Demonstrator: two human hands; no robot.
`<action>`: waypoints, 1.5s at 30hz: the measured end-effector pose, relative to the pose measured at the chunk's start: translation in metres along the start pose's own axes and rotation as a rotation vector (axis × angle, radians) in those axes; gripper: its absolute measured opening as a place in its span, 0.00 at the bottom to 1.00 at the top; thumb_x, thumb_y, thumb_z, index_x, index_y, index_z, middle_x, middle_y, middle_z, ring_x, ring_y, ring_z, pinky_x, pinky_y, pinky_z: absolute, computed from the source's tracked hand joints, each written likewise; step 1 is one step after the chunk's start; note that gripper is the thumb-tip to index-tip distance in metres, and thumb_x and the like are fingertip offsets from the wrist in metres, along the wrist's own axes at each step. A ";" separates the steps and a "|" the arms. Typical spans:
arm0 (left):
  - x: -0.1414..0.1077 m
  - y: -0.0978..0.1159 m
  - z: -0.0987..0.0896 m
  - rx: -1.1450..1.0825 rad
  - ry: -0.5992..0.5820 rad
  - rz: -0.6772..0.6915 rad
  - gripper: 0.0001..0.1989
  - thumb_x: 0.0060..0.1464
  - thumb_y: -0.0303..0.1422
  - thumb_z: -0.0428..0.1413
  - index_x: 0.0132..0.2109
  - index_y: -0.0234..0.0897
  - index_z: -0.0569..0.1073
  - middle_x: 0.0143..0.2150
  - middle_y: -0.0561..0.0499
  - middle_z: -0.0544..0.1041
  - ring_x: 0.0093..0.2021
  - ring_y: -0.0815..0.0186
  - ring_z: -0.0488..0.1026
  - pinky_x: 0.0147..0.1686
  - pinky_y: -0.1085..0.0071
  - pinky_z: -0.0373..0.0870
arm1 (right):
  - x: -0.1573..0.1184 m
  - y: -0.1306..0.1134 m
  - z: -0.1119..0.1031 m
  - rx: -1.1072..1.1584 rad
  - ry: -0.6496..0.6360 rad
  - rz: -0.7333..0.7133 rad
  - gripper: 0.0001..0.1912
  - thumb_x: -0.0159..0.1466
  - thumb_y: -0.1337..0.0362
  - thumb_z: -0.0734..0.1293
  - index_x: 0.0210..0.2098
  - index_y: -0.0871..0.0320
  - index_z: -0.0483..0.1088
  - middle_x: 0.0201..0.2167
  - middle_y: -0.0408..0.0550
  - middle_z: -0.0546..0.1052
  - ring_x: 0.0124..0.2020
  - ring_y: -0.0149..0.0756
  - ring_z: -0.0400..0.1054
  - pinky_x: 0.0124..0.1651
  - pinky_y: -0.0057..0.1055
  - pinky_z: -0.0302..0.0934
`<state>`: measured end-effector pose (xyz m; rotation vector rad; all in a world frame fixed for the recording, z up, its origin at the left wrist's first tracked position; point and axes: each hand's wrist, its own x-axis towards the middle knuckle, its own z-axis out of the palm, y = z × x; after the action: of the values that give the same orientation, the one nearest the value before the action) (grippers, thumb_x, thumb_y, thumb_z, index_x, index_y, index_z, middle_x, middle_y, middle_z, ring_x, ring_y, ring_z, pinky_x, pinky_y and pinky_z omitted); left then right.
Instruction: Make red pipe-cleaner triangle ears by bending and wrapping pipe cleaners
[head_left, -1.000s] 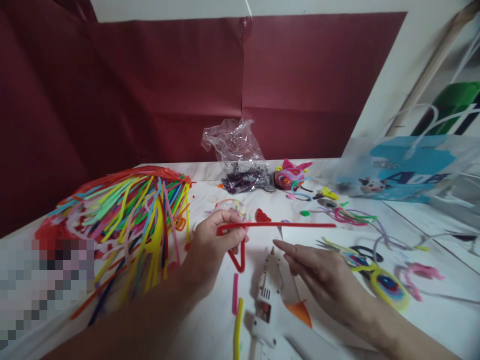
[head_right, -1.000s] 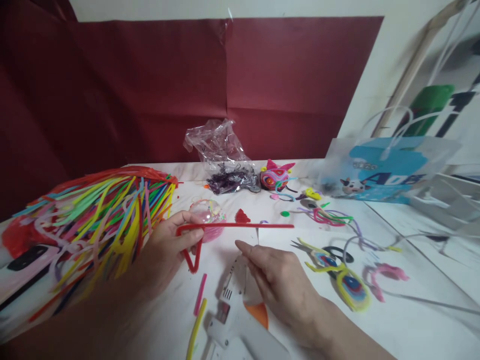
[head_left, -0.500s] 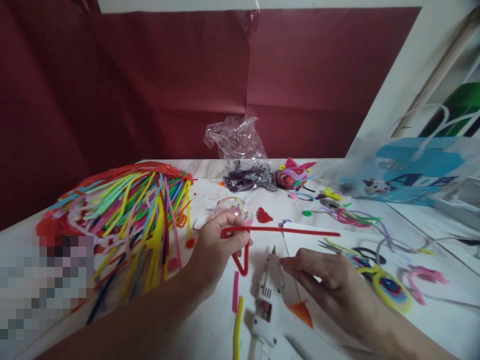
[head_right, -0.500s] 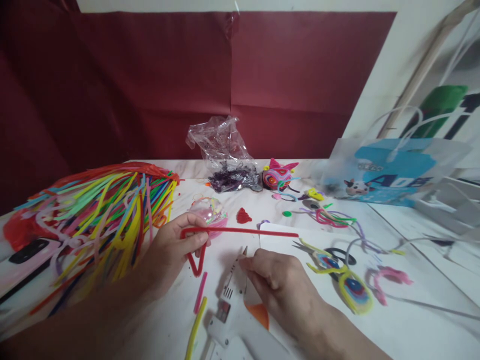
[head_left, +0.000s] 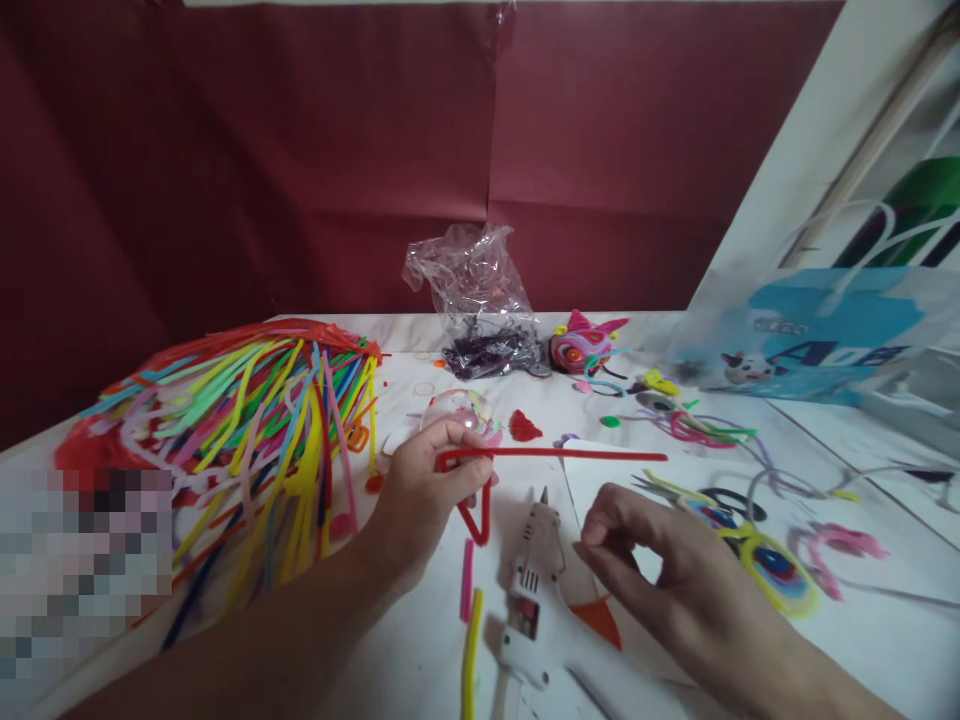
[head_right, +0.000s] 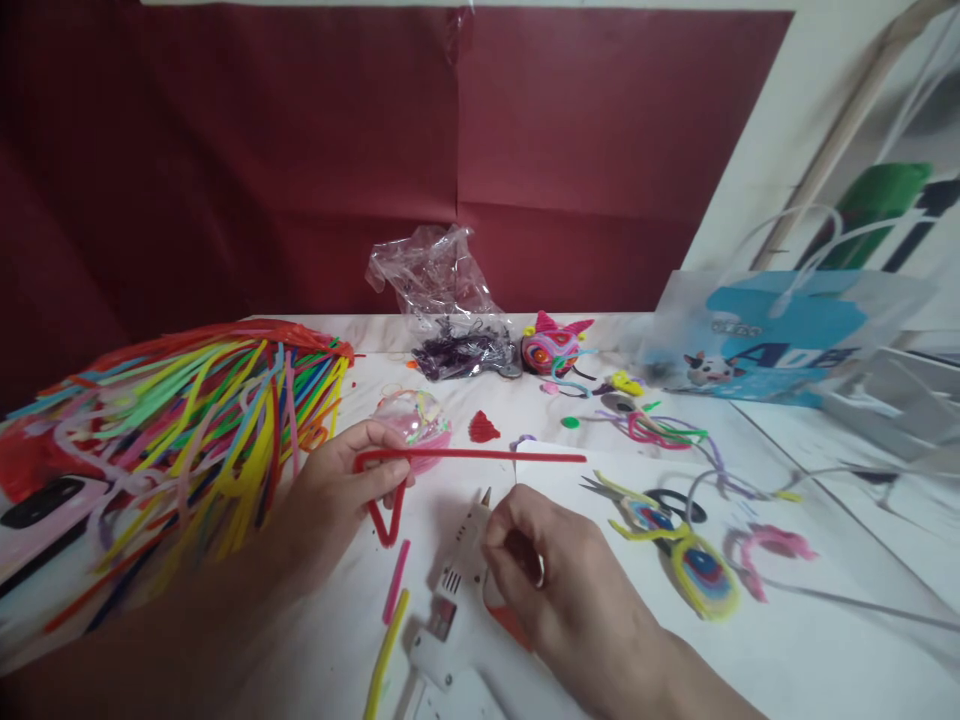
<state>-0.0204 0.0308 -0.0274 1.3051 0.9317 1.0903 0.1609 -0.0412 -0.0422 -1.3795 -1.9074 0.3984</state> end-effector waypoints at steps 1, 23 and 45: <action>0.000 -0.001 -0.001 0.002 -0.002 0.006 0.04 0.45 0.26 0.56 0.31 0.36 0.68 0.22 0.57 0.72 0.23 0.74 0.64 0.25 0.78 0.59 | 0.001 0.000 -0.001 0.022 -0.006 0.023 0.07 0.58 0.70 0.58 0.24 0.56 0.60 0.18 0.40 0.69 0.20 0.30 0.62 0.22 0.24 0.58; 0.002 -0.002 0.001 -0.006 -0.005 0.000 0.04 0.45 0.27 0.56 0.31 0.36 0.68 0.21 0.56 0.73 0.22 0.73 0.64 0.25 0.77 0.59 | 0.006 0.008 0.004 0.156 -0.133 0.098 0.06 0.57 0.70 0.57 0.24 0.57 0.60 0.20 0.42 0.67 0.21 0.30 0.61 0.24 0.25 0.58; 0.002 -0.003 0.000 0.013 -0.021 -0.009 0.03 0.45 0.27 0.56 0.30 0.36 0.68 0.21 0.56 0.72 0.22 0.74 0.63 0.24 0.78 0.60 | 0.008 0.005 0.005 0.263 -0.123 0.167 0.07 0.57 0.64 0.58 0.23 0.57 0.60 0.20 0.43 0.67 0.21 0.32 0.61 0.24 0.28 0.57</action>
<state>-0.0194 0.0324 -0.0301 1.3200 0.9294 1.0634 0.1592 -0.0315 -0.0460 -1.3659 -1.7665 0.8034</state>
